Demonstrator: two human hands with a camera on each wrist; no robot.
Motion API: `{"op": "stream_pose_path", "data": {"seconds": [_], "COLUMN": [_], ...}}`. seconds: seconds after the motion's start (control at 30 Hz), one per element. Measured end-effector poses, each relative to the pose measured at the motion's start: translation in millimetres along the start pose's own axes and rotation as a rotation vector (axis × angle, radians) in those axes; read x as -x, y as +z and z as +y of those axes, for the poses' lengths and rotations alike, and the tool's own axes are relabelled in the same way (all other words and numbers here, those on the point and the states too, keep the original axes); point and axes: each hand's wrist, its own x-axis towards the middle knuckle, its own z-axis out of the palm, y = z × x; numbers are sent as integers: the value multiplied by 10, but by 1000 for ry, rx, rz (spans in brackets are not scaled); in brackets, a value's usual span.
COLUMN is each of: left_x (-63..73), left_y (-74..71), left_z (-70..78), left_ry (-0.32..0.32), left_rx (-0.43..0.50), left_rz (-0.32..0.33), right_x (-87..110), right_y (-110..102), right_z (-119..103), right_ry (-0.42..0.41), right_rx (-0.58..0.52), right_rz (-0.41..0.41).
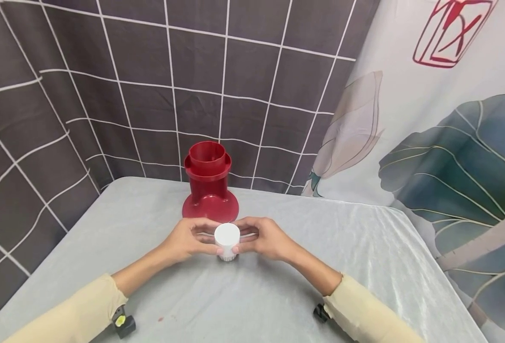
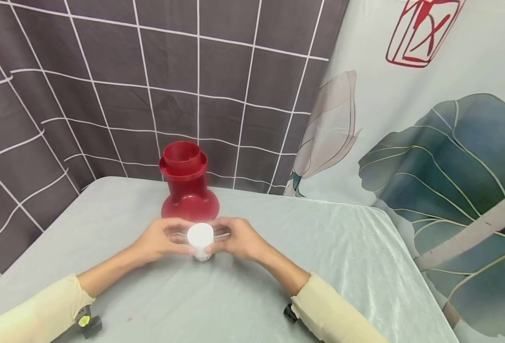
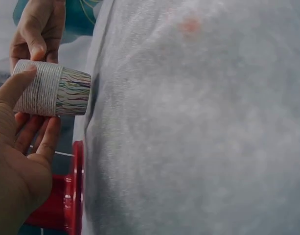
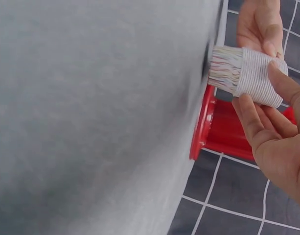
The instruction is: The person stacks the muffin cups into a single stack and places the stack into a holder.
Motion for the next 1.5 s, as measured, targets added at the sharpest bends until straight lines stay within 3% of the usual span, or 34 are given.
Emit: {"op": "stream_pose_path", "data": {"seconds": [0.23,0.6,0.97,1.5], "left_x": [13,-7,-104,-317], "left_y": [-59,-205,-400,-619], "left_z": [103,485,841,1476], "left_ry": [12,69,156,299], "left_rx": [14,64,-60,-99], "left_rz": [61,115,179,222], "right_x": [-51,-146,-277,-466], "right_y": [-26,-140,-291,-577], "right_z": [-112,-462,-768,-1289], "right_ry": [-36,-86,-157,-224], "right_rx": [5,15,70,80], "right_rz": [27,73,144,211]}}
